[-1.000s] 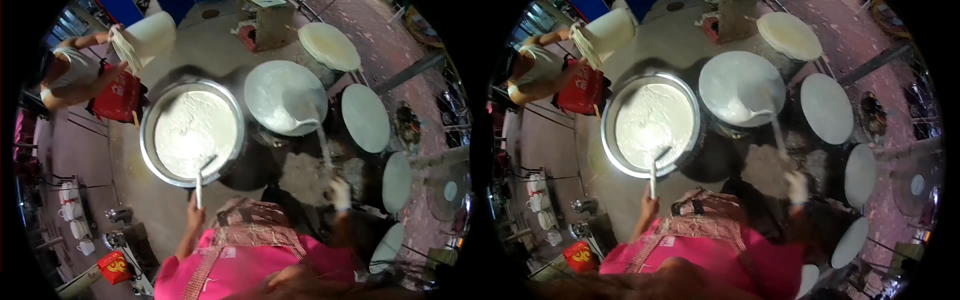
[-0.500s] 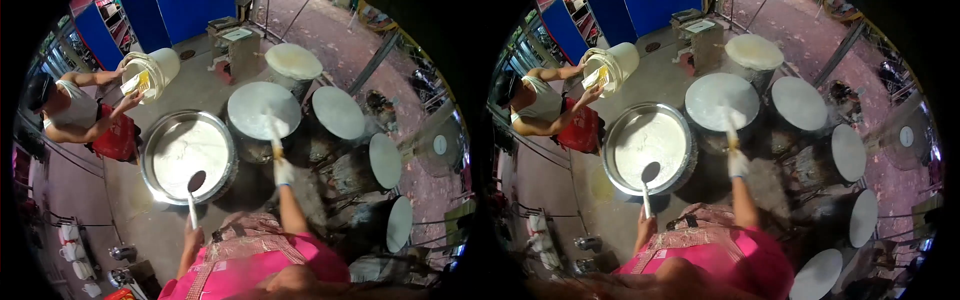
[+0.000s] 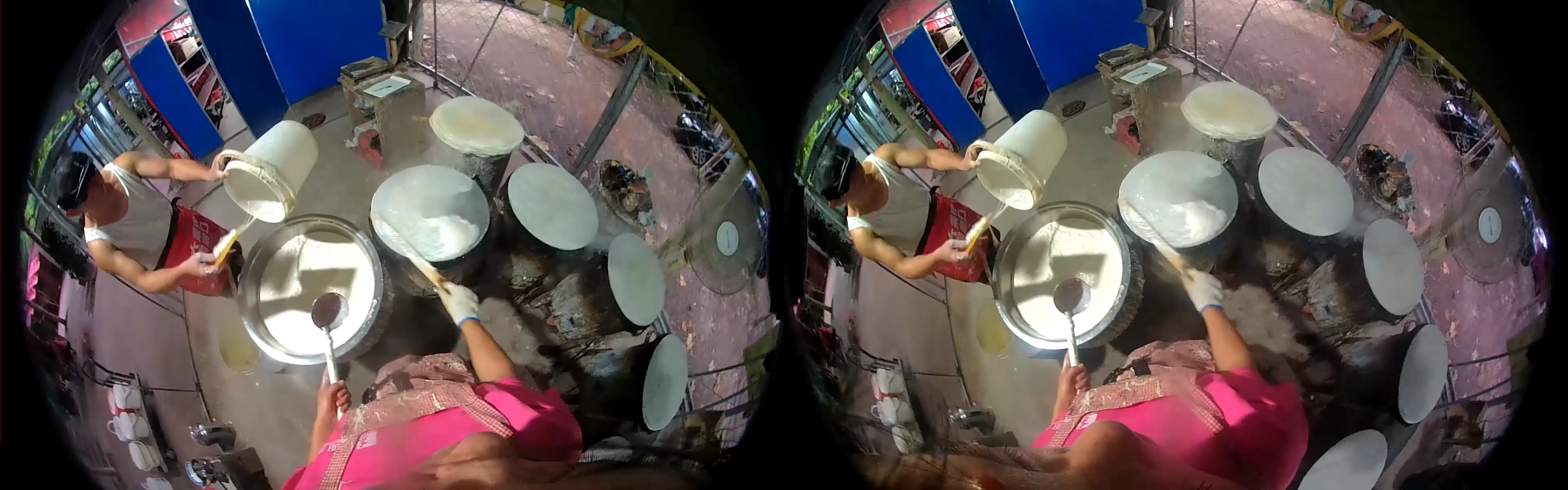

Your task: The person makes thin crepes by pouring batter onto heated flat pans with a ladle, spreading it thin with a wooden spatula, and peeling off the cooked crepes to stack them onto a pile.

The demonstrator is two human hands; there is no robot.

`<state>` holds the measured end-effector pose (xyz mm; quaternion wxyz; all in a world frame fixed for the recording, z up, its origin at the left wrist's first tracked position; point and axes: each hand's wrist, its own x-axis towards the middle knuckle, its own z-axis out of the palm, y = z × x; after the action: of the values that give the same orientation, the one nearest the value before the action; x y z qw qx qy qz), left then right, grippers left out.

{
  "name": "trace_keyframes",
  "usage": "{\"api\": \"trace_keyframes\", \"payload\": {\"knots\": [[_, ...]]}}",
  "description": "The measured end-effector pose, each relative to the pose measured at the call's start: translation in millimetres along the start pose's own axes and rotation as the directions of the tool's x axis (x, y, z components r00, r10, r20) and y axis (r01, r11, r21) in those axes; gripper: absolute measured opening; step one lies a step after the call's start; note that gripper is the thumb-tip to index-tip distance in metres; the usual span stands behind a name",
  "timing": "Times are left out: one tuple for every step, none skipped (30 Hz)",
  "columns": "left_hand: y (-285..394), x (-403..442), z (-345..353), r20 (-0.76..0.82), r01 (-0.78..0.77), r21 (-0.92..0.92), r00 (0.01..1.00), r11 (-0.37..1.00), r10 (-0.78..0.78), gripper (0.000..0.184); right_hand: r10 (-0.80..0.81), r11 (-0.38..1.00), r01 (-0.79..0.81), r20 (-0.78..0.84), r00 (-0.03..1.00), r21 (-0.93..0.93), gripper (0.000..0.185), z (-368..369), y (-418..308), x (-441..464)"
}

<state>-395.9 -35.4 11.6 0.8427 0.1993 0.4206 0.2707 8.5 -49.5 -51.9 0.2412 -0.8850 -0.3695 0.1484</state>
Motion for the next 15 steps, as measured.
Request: {"api": "trace_keyframes", "payload": {"knots": [[-1.9,4.7,-2.0,0.012,0.011,-0.011,1.000,1.000,-0.011,0.071,0.046,0.998,-0.045,-0.003,0.999,0.035,0.034,1.4,26.5,-6.8],[-4.5,10.7,-7.4,0.027,-0.005,0.056,1.000,0.998,0.004,0.070,0.083,0.980,-0.064,-0.094,0.992,0.186,0.035,1.9,59.4,-2.5],[-2.9,7.3,-0.1,-0.069,0.056,0.094,0.996,0.994,-0.049,0.068,0.200,0.978,-0.197,-0.038,0.979,0.070,0.034,-43.9,53.0,-1.8],[-4.7,11.9,0.4,-0.040,0.041,0.086,0.998,0.995,-0.038,0.067,0.171,0.985,-0.173,-0.051,0.984,-0.021,0.034,-48.3,79.3,20.2],[-7.5,14.6,-2.1,-0.019,0.039,0.078,0.999,0.996,-0.038,0.066,0.132,0.991,-0.134,-0.164,0.978,0.001,0.034,-41.7,96.1,39.7],[-7.9,17.8,-1.6,-0.032,0.084,0.056,0.996,0.995,-0.082,0.066,0.111,0.993,-0.096,-0.269,0.957,0.067,0.030,-56.2,75.4,49.1],[-8.7,26.1,2.6,-0.037,0.125,0.028,0.992,0.992,-0.124,0.066,0.138,0.979,-0.088,-0.278,0.951,0.184,0.030,-45.7,69.3,69.0],[-12.4,31.7,7.6,-0.035,0.162,-0.004,0.986,0.987,-0.162,0.066,0.210,0.973,-0.186,-0.189,0.959,0.139,0.030,-53.9,37.1,66.1],[-15.8,32.0,11.8,-0.039,0.174,-0.017,0.984,0.985,-0.174,0.066,0.076,0.989,-0.050,-0.191,0.979,0.137,0.030,-44.1,27.9,56.7],[-13.3,33.7,17.0,-0.037,0.177,-0.018,0.983,0.984,-0.178,0.067,-0.022,1.000,0.023,-0.123,0.992,0.008,0.031,-32.6,34.7,37.6],[-8.6,40.1,24.0,-0.026,0.174,-0.018,0.984,0.985,-0.174,0.067,-0.116,0.987,0.109,-0.054,0.992,-0.116,0.031,-17.2,42.7,19.7],[-7.0,41.5,25.7,-0.017,0.158,0.012,0.987,0.987,-0.158,0.067,-0.149,0.987,0.139,-0.144,0.978,-0.081,0.033,6.0,73.1,7.1],[-7.0,40.9,26.0,0.008,0.105,0.060,0.994,0.993,-0.106,0.066,-0.178,0.984,0.172,-0.231,0.957,-0.044,0.035,18.5,107.8,4.8],[-3.9,42.7,29.3,0.031,0.096,0.125,0.994,0.987,-0.100,0.066,0.009,0.993,0.009,-0.156,0.988,0.115,0.036,-2.5,122.3,21.1],[-0.8,42.0,32.3,0.041,0.092,0.191,0.994,0.977,-0.102,0.065,0.186,0.951,-0.170,-0.037,0.982,0.259,0.037,-30.7,120.9,34.4]]}}
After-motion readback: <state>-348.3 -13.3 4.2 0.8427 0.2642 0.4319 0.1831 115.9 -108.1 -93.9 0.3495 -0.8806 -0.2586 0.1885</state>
